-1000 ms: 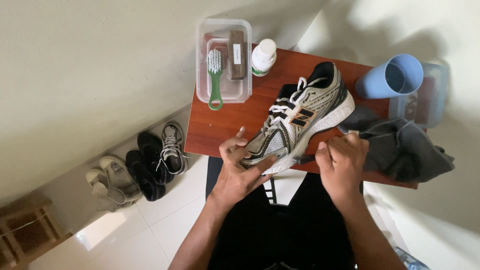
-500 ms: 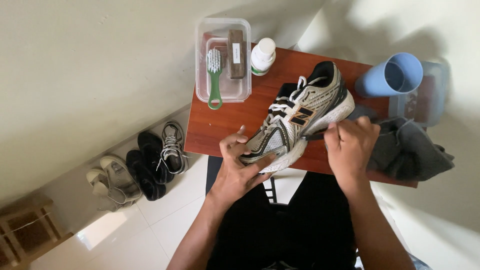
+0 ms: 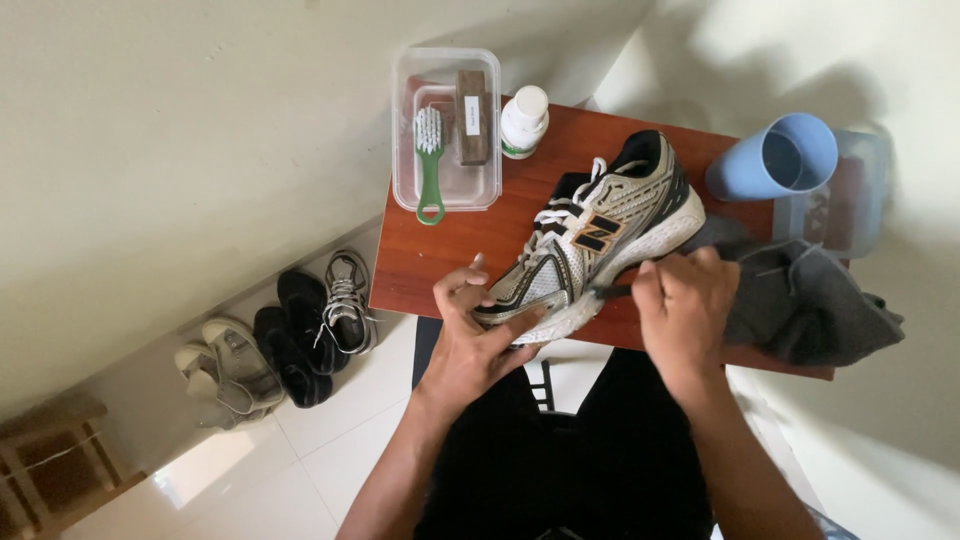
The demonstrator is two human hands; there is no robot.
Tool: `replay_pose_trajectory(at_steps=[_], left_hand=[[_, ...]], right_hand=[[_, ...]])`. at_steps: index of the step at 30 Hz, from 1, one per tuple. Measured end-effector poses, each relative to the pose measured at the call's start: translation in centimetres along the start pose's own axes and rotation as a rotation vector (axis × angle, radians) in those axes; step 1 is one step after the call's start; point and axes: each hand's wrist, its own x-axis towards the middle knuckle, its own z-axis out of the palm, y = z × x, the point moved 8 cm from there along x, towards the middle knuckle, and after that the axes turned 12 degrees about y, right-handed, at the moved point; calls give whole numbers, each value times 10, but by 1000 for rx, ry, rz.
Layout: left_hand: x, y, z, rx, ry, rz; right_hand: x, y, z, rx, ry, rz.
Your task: The person scrubs a white and black sneaker on a wooden table using a small brush and a cloth. They repeatedly dip the brush into a blue cup of water and wipe the shoe's upper and sole. The person also uses a cloth to wipe the shoe after brushing.
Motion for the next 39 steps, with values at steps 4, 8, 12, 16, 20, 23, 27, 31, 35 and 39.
replay_pose_trajectory(at_steps=[4, 8, 12, 16, 20, 23, 27, 31, 35, 39], left_hand=[[1, -4, 1, -2, 16, -22], [3, -2, -2, -1, 24, -33], [0, -6, -2, -17, 25, -33], [5, -6, -2, -19, 41, -24], [5, -2, -2, -22, 35, -29], [10, 2, -5, -5, 33, 4], [21, 15, -5, 68, -18, 65], [18, 14, 0, 135, -72, 73], [29, 14, 7, 229, -147, 48], [42, 18, 13, 310, -215, 20]], right_hand=[[-4, -38, -3, 129, -47, -53], [-6, 11, 11, 41, 5, -25], [3, -2, -1, -42, 27, -47], [-1, -33, -3, 24, 19, -108], [-3, 7, 7, 15, 20, -57], [2, 15, 4, 24, 60, -59], [1, 8, 0, 85, 28, -23], [4, 5, 1, 131, 18, 23], [5, 5, 5, 130, -2, 30], [1, 9, 10, 135, -29, 69]])
